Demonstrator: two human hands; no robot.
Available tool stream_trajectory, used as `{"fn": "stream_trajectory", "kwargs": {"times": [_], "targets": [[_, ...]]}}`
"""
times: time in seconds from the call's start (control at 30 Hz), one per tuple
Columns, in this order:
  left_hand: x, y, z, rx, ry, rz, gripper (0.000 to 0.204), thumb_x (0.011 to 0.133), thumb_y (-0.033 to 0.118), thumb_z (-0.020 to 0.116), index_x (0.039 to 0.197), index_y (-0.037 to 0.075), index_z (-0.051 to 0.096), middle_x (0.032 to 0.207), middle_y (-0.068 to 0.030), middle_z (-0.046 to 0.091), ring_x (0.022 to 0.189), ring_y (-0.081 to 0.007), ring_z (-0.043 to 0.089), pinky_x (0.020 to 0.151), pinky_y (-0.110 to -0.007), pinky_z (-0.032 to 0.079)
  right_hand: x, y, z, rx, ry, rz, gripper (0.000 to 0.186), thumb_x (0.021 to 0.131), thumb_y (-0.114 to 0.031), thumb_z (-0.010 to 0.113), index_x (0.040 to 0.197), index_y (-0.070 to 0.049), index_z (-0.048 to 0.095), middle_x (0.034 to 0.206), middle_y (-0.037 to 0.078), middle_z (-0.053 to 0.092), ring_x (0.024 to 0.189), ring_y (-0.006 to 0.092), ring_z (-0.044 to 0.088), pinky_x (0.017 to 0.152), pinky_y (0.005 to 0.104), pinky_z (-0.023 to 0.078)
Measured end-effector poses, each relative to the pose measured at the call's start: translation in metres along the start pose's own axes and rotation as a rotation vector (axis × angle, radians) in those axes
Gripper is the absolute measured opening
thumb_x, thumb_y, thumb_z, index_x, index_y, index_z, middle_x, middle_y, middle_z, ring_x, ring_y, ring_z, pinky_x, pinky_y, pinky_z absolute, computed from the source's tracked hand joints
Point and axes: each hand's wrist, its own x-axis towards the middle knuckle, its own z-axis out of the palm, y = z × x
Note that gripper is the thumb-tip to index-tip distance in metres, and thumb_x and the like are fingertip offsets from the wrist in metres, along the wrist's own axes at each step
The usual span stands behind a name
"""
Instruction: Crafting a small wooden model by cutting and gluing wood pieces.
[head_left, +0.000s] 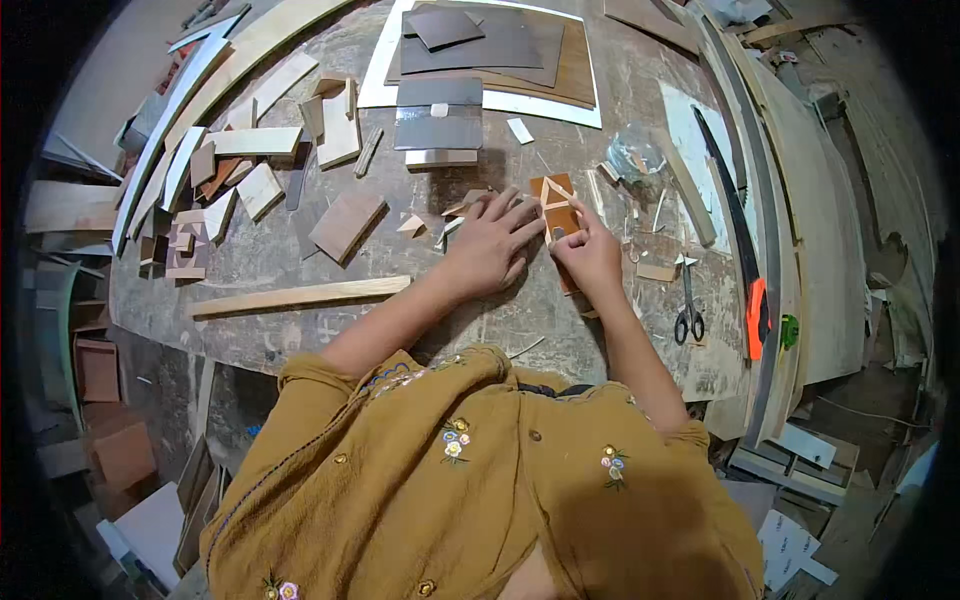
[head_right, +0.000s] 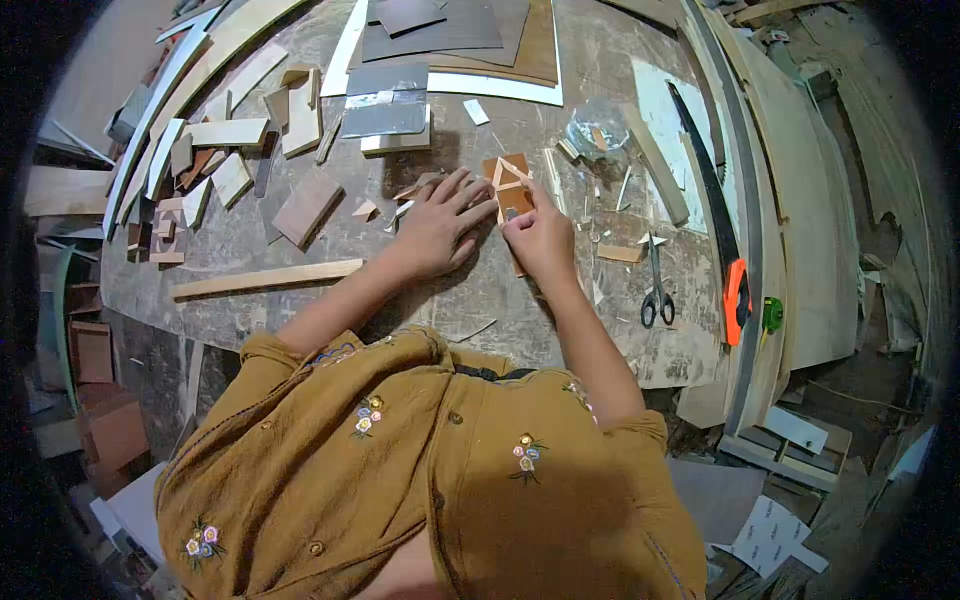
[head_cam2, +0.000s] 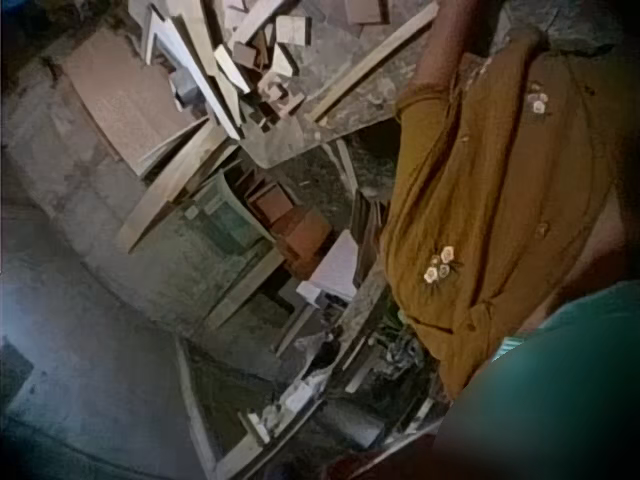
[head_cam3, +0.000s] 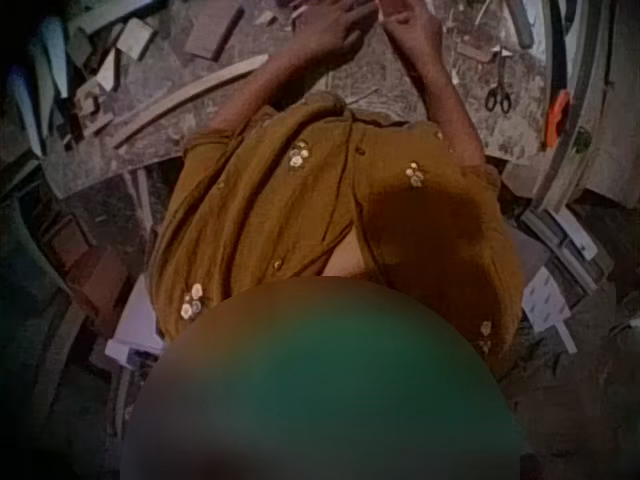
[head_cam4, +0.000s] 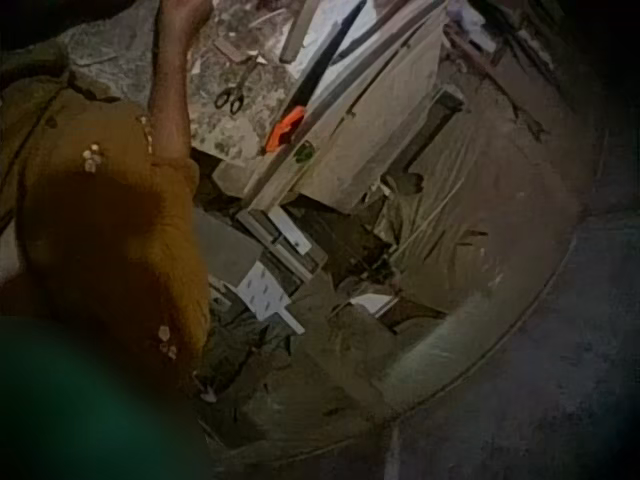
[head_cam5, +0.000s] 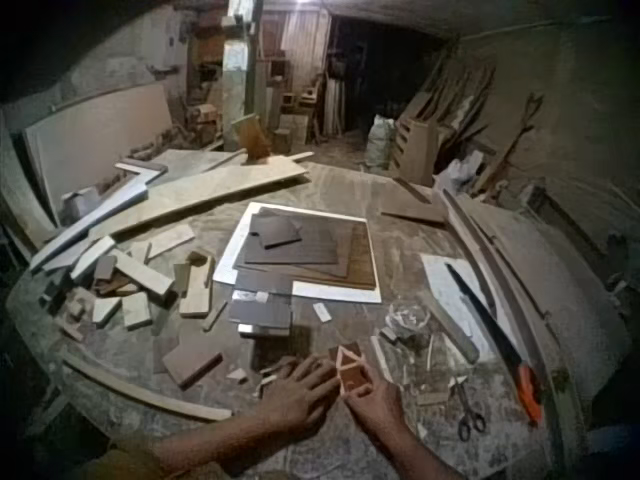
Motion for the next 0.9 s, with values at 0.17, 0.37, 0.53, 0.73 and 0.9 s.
{"fn": "stream_trajectory", "kwargs": {"times": [0.17, 0.37, 0.53, 0.73, 0.9], "targets": [[-0.001, -0.003, 0.002, -0.012, -0.059, -0.002, 0.059, 0.077, 0.025, 0.063, 0.134, 0.016, 0.048, 0.143, -0.0074, 0.042, 0.137, -0.0339, 0.030, 0.108, -0.052, 0.027, 0.002, 0.006, 0.002, 0.083, 0.053, -0.020, 0.063, 0.072, -0.009, 0.068, 0.132, -0.005, 0.050, 0.071, 0.007, 0.067, 0.064, 0.0154, 0.064, 0.065, 0.0306, 0.052], [-0.001, -0.003, 0.001, -0.020, -0.084, -0.001, 0.055, 0.080, 0.026, 0.060, 0.134, 0.017, 0.049, 0.142, -0.0072, 0.043, 0.136, -0.0343, 0.032, 0.107, -0.053, 0.028, 0.002, -0.001, -0.008, 0.018, 0.028, -0.065, 0.058, 0.077, -0.004, 0.063, 0.133, -0.005, 0.048, 0.077, 0.008, 0.066, 0.063, 0.0157, 0.064, 0.064, 0.0296, 0.052], [0.000, -0.002, 0.000, 0.013, -0.060, 0.044, 0.054, 0.080, 0.026, 0.059, 0.133, 0.017, 0.050, 0.141, -0.0087, 0.044, 0.132, -0.0342, 0.036, 0.106, -0.052, 0.030, 0.005, 0.005, -0.006, 0.008, 0.035, -0.080, 0.057, 0.076, -0.004, 0.064, 0.131, -0.007, 0.051, 0.077, 0.009, 0.067, 0.064, 0.0168, 0.065, 0.064, 0.0309, 0.053], [0.001, 0.002, -0.002, 0.000, -0.069, 0.019, 0.055, 0.080, 0.027, 0.059, 0.133, 0.017, 0.050, 0.140, -0.0099, 0.044, 0.132, -0.0337, 0.036, 0.106, -0.051, 0.031, 0.009, 0.005, -0.005, 0.000, 0.025, -0.044, 0.063, 0.072, -0.010, 0.070, 0.132, -0.005, 0.050, 0.073, 0.008, 0.067, 0.064, 0.0162, 0.065, 0.065, 0.0311, 0.053], [0.001, 0.000, -0.001, -0.033, -0.051, 0.023, 0.056, 0.077, 0.027, 0.059, 0.132, 0.016, 0.051, 0.139, -0.0100, 0.045, 0.132, -0.0337, 0.036, 0.107, -0.053, 0.029, 0.011, -0.001, -0.006, -0.090, 0.029, -0.029, 0.067, 0.069, -0.014, 0.075, 0.131, -0.004, 0.050, 0.072, 0.008, 0.067, 0.064, 0.0203, 0.066, 0.065, 0.0343, 0.053]]}}
